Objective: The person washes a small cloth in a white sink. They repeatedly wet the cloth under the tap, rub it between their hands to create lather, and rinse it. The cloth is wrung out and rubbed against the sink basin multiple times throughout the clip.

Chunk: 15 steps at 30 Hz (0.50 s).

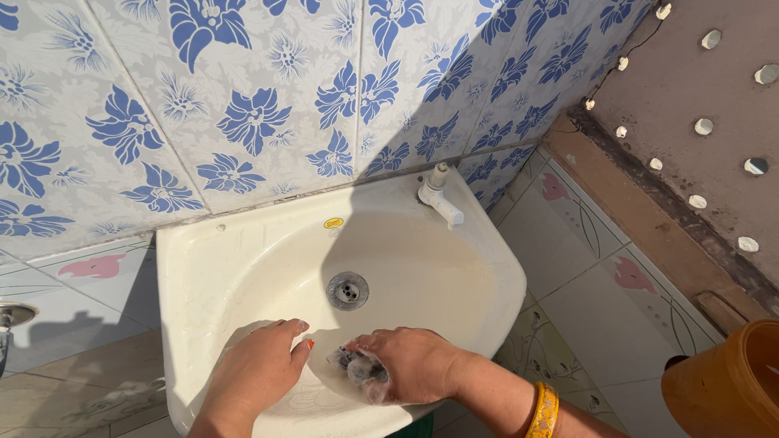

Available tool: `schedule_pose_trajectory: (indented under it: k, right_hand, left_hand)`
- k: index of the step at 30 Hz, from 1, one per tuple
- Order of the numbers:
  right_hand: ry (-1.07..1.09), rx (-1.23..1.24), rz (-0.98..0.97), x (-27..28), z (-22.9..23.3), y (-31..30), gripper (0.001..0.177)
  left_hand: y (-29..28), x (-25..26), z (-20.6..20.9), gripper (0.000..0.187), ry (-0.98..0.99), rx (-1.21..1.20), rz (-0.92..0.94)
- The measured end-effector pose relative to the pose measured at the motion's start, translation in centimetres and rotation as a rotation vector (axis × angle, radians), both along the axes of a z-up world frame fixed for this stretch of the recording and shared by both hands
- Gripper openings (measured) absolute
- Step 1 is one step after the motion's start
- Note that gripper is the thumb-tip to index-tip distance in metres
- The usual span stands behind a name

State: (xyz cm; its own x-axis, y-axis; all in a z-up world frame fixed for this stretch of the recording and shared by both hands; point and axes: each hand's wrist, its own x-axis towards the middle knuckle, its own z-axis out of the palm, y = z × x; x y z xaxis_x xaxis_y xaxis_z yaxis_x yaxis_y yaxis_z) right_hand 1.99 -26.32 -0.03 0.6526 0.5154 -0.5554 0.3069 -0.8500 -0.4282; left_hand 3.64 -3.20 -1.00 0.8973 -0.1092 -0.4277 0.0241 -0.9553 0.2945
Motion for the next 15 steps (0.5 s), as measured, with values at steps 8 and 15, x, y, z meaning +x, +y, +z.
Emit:
schedule_pose_trajectory:
  k: [8,15]
  right_hand:
    - [-0.835,-0.413,-0.432,1.4,-1.8,-11.9,0.092]
    - [-0.746,-0.157,-0.438,12.9,-0.7,-12.9,0.118]
  left_hand:
    - [-0.2,0.3,0.0,0.039,-0.019,0.047,-0.094]
    - [-0.2,0.9,-2.3,0.044,-0.007,0.083,-0.139]
